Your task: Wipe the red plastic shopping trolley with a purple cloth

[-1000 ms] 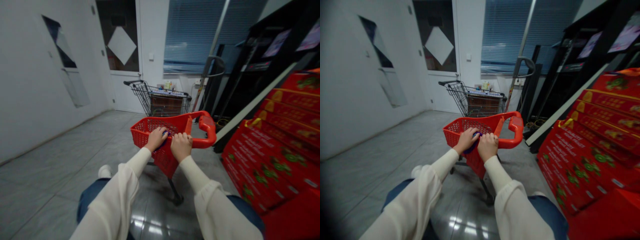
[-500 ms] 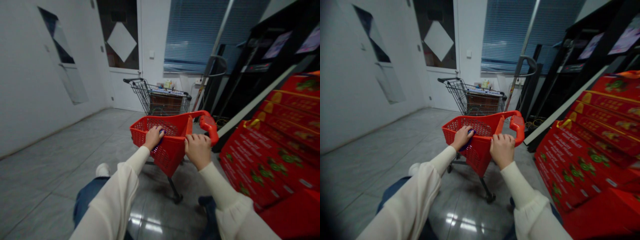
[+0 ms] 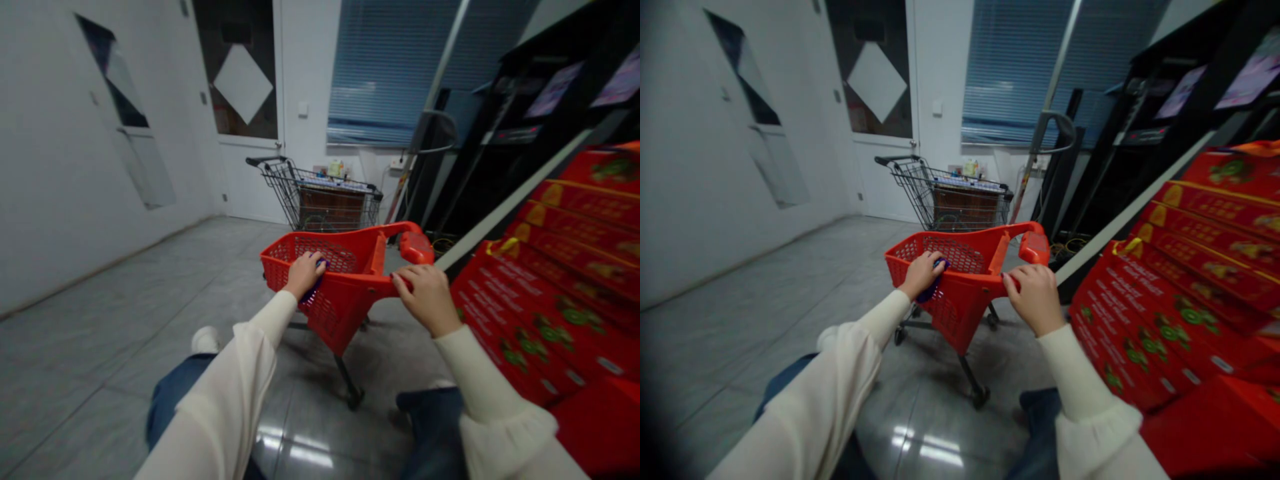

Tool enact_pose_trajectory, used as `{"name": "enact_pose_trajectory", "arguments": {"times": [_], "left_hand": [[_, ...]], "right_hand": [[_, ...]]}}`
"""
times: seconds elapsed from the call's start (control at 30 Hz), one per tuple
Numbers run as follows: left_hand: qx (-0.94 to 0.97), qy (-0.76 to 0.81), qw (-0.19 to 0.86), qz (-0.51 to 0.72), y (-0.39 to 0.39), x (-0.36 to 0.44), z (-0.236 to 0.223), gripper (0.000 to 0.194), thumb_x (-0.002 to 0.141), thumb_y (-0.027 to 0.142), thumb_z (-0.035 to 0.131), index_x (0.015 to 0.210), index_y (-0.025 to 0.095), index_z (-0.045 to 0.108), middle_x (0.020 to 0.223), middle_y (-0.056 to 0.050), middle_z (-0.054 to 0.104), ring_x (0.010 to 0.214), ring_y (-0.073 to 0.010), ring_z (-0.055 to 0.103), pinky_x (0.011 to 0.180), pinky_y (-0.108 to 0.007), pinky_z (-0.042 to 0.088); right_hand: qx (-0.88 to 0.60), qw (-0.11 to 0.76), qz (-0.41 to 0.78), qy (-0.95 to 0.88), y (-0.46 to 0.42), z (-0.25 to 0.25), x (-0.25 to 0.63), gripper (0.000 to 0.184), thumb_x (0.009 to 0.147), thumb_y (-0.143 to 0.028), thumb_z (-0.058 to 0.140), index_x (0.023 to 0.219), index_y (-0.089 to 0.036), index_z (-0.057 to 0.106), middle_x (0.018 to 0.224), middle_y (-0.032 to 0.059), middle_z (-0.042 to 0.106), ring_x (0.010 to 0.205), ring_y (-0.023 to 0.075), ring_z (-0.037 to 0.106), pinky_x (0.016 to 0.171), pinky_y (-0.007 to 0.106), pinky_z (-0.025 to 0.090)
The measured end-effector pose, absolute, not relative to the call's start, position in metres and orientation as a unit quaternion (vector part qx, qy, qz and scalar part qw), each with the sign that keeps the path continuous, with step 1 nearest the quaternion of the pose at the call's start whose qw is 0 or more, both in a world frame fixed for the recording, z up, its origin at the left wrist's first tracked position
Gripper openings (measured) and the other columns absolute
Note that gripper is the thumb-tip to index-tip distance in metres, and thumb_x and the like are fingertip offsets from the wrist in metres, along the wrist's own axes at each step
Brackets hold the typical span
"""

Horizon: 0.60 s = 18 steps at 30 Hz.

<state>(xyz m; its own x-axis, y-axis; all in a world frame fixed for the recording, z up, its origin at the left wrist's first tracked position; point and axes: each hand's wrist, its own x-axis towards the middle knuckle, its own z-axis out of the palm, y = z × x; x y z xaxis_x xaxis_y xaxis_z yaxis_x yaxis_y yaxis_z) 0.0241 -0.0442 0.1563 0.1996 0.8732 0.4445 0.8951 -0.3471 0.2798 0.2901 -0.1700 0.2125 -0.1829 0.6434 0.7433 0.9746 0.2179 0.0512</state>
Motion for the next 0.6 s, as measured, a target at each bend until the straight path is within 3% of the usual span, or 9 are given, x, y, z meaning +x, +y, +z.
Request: {"name": "enact_pose_trajectory", "arguments": {"times": [0.27,0.47,0.6], "left_hand": [[-0.814,-0.408,-0.017,-0.414,-0.078,0.074,0.164,0.025,0.098,0.037,0.050,0.113,0.025,0.065,0.108,-0.004,0.064,0.103,-0.0179,0.061,0.092,-0.028,0.047],[-0.763,-0.489,-0.034,-0.421,-0.065,0.051,0.161,0.020,0.096,0.032,0.053,0.106,0.022,0.066,0.101,-0.005,0.064,0.095,-0.0186,0.063,0.089,-0.030,0.049],[-0.788,-0.426,-0.031,-0.442,-0.082,0.063,0.174,0.020,0.096,0.034,0.053,0.106,0.024,0.066,0.104,-0.004,0.065,0.099,-0.0182,0.062,0.091,-0.030,0.049]], "right_hand": [[-0.556,0.346,-0.285,-0.700,-0.165,0.200,0.280,0.030,0.095,-0.030,0.050,0.076,-0.020,0.071,0.087,0.0061,0.071,0.089,0.0219,0.054,0.085,0.038,0.033],[-0.531,0.380,-0.277,-0.705,-0.168,0.197,0.260,0.025,0.095,-0.035,0.055,0.085,-0.023,0.075,0.080,0.0043,0.068,0.087,0.0214,0.052,0.086,0.038,0.031],[-0.527,0.376,-0.281,-0.708,-0.170,0.195,0.243,0.021,0.094,-0.036,0.058,0.092,-0.023,0.075,0.081,0.0048,0.067,0.087,0.0219,0.050,0.086,0.038,0.031]]}}
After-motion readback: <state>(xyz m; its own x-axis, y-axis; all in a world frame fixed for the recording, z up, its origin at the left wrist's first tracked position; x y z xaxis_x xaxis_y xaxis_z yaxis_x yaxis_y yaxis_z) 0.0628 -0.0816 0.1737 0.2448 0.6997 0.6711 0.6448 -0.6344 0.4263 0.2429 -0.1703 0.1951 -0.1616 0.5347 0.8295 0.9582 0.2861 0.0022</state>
